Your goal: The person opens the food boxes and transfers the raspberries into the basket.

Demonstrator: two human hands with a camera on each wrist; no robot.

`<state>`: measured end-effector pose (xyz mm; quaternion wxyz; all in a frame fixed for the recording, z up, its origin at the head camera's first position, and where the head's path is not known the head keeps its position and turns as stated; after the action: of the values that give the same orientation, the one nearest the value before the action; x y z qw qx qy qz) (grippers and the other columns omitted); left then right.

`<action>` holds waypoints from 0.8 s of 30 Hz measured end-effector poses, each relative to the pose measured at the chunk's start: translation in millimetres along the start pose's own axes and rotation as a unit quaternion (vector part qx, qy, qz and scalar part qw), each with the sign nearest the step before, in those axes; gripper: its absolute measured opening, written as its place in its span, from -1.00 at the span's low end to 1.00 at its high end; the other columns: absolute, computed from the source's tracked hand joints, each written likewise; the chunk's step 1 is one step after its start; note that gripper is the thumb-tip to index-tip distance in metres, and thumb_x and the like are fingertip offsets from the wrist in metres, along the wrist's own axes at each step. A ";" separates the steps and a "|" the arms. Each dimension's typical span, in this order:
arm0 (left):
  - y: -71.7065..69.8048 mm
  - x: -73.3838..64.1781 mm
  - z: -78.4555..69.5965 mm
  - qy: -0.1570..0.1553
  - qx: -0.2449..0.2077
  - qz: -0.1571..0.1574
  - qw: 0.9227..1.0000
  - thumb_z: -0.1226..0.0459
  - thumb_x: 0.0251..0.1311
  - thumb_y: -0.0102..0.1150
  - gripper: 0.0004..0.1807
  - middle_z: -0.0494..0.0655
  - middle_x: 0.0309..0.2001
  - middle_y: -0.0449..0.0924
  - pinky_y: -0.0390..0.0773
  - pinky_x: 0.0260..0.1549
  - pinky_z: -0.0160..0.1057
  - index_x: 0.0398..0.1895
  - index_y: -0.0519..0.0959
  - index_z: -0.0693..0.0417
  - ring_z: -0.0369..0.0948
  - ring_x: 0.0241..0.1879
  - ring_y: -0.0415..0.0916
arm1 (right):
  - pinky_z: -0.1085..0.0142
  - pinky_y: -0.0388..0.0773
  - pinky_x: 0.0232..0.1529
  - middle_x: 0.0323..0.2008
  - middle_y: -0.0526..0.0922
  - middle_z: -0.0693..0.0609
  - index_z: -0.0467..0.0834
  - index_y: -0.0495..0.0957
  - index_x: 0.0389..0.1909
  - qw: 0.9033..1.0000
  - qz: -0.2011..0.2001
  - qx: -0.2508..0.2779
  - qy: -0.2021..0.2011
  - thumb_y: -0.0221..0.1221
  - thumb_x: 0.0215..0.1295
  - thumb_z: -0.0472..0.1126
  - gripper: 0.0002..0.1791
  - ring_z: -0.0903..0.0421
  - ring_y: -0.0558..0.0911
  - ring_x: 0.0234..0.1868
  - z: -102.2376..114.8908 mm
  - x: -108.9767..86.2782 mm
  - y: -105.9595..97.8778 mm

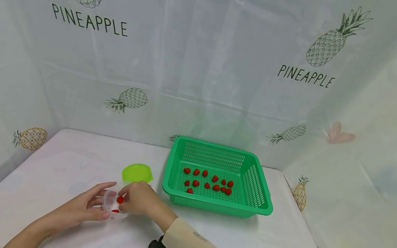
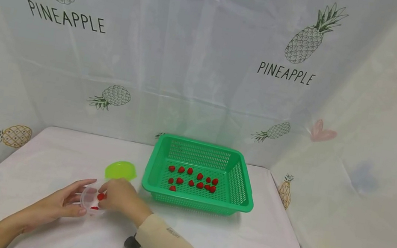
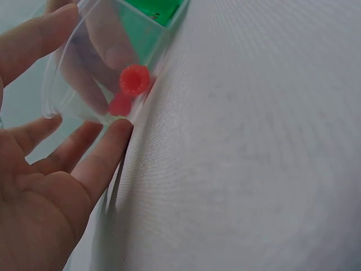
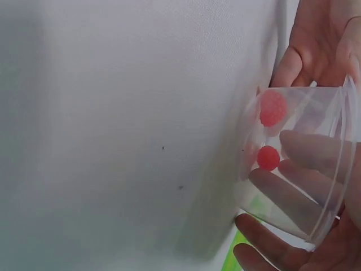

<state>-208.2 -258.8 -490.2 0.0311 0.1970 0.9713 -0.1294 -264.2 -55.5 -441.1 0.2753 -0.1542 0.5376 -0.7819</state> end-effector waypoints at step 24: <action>0.8 0.2 -0.3 0.012 -0.005 0.002 1.000 0.25 0.40 0.37 -0.01 0.26 0.58 0.11 0.57 0.11 -0.39 0.73 -0.03 -0.12 0.19 0.52 0.28 | 0.35 0.45 -0.19 -0.50 0.65 0.41 0.26 0.86 -0.21 0.996 -0.064 -0.047 0.028 0.53 0.22 -0.09 -0.83 0.40 0.53 -0.33 6.9 14.7 10.6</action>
<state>-208.0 -257.9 -490.2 0.0202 0.2001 0.9719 -0.1223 -269.4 -72.4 -449.2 0.2020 -0.1789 0.5706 -0.7757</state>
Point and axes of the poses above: each hand's wrist, its own x-axis towards the middle knuckle, its own y-axis out of the palm, z = x × y, the point moved 2 cm from there along x, towards the middle knuckle
